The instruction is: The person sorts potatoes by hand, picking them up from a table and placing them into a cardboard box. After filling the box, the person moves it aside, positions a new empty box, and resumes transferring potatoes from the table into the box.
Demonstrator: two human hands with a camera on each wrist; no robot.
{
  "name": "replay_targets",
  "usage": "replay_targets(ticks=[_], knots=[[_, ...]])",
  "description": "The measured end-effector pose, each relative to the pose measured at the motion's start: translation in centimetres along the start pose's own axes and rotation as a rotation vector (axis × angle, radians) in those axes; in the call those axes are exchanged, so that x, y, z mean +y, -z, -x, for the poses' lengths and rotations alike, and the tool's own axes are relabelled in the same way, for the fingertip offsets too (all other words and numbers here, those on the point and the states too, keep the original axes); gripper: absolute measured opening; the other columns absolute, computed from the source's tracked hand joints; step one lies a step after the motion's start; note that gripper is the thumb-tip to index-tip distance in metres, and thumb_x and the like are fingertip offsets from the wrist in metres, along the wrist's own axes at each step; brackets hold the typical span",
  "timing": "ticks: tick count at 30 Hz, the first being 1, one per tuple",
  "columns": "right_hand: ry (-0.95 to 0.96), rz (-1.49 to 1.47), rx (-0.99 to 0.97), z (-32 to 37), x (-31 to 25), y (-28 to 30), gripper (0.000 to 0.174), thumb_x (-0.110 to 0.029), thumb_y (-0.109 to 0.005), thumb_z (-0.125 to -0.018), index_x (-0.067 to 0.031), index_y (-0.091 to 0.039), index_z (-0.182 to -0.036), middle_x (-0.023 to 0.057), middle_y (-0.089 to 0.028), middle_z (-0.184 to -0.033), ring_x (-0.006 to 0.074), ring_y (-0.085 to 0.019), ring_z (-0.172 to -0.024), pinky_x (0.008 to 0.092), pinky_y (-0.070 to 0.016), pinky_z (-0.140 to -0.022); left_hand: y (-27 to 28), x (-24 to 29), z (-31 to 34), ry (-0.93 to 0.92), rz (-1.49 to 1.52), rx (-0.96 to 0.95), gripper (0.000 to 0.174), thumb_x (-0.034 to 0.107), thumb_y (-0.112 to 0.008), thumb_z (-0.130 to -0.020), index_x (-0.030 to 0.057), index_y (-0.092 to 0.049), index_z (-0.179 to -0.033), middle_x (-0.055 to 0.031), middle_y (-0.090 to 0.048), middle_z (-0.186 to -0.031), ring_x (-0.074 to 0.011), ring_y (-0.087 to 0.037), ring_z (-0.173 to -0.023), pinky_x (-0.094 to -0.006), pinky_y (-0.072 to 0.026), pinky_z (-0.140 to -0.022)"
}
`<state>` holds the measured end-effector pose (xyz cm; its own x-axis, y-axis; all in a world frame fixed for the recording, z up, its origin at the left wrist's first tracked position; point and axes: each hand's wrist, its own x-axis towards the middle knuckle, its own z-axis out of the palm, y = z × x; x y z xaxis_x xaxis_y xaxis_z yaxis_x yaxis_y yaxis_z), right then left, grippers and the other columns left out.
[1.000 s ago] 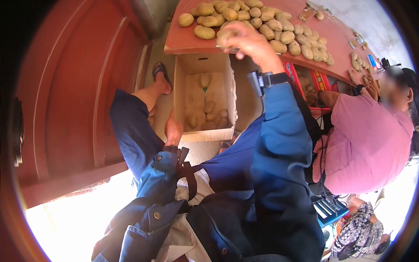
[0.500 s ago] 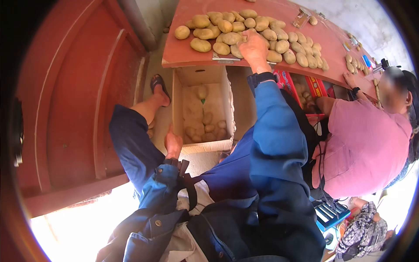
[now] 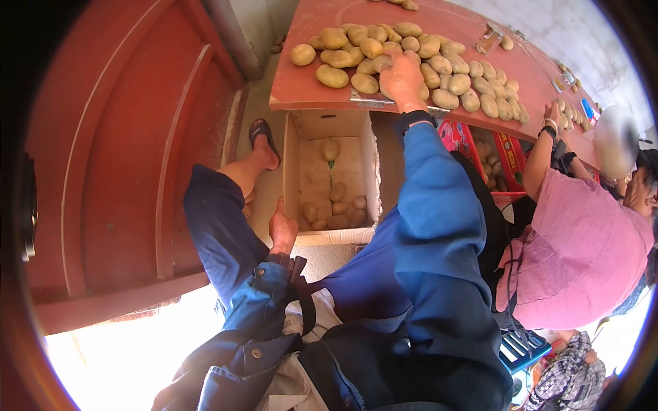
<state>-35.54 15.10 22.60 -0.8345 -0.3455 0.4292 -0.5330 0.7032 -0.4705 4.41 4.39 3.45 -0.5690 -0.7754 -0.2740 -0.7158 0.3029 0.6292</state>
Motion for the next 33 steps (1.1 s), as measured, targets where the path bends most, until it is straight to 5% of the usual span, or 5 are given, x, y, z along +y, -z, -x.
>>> replay_targets(ticks=[3,15,24,25,33], knots=[[-0.006,-0.09,0.058,-0.5,0.9,1.0,0.044,-0.022,-0.074,-0.086,-0.0143,-0.069,-0.129,0.023,-0.063,-0.123,0.0383,-0.064,-0.111,0.0413,-0.0509,-0.098,0.3,0.2,0.0,0.016,0.017,-0.041,0.074,-0.001,-0.06,-0.08,0.0079,-0.047,-0.152,-0.0283,-0.07,-0.117,-0.0424,-0.069,-0.109,-0.0472,-0.0537,-0.094],[-0.152,-0.675,-0.5,3.9,-3.7,8.4,0.043,-0.019,-0.076,-0.089,-0.0043,-0.069,-0.129,0.0108,-0.072,-0.122,0.0196,-0.067,-0.106,0.0332,-0.0522,-0.092,0.1,0.4,-0.1,0.028,-0.008,-0.024,0.072,-0.002,-0.057,-0.08,0.007,-0.047,-0.151,-0.0283,-0.07,-0.119,-0.0426,-0.068,-0.111,-0.0477,-0.0538,-0.094],[-0.398,-0.629,0.203,0.2,4.5,7.0,0.024,-0.008,-0.068,-0.09,-0.0055,-0.077,-0.112,0.0093,-0.076,-0.103,0.0184,-0.07,-0.087,0.0302,-0.0542,-0.084,1.2,1.6,0.7,-0.032,0.098,-0.025,0.071,-0.003,-0.057,-0.082,0.0067,-0.046,-0.151,-0.0264,-0.07,-0.121,-0.0422,-0.067,-0.115,-0.0464,-0.0519,-0.099],[-0.37,-0.732,0.235,0.6,4.0,8.0,0.028,-0.004,-0.057,-0.094,-0.003,-0.071,-0.119,0.0112,-0.073,-0.105,0.0164,-0.069,-0.093,0.0273,-0.0463,-0.063,0.8,1.1,0.4,-0.026,0.086,-0.021,0.07,-0.003,-0.058,-0.082,0.0063,-0.047,-0.15,-0.0263,-0.07,-0.122,-0.042,-0.067,-0.115,-0.0466,-0.0515,-0.1],[-0.426,-1.027,0.167,2.5,3.9,10.2,0.028,-0.006,-0.059,-0.095,-0.0001,-0.069,-0.12,0.0158,-0.075,-0.108,0.0211,-0.073,-0.095,0.0266,-0.0479,-0.067,-0.9,-0.5,-0.7,0.061,0.058,-0.015,0.067,0.004,-0.066,-0.079,0.0005,-0.049,-0.144,-0.0265,-0.063,-0.132,-0.0418,-0.061,-0.124,-0.0461,-0.0487,-0.106]])
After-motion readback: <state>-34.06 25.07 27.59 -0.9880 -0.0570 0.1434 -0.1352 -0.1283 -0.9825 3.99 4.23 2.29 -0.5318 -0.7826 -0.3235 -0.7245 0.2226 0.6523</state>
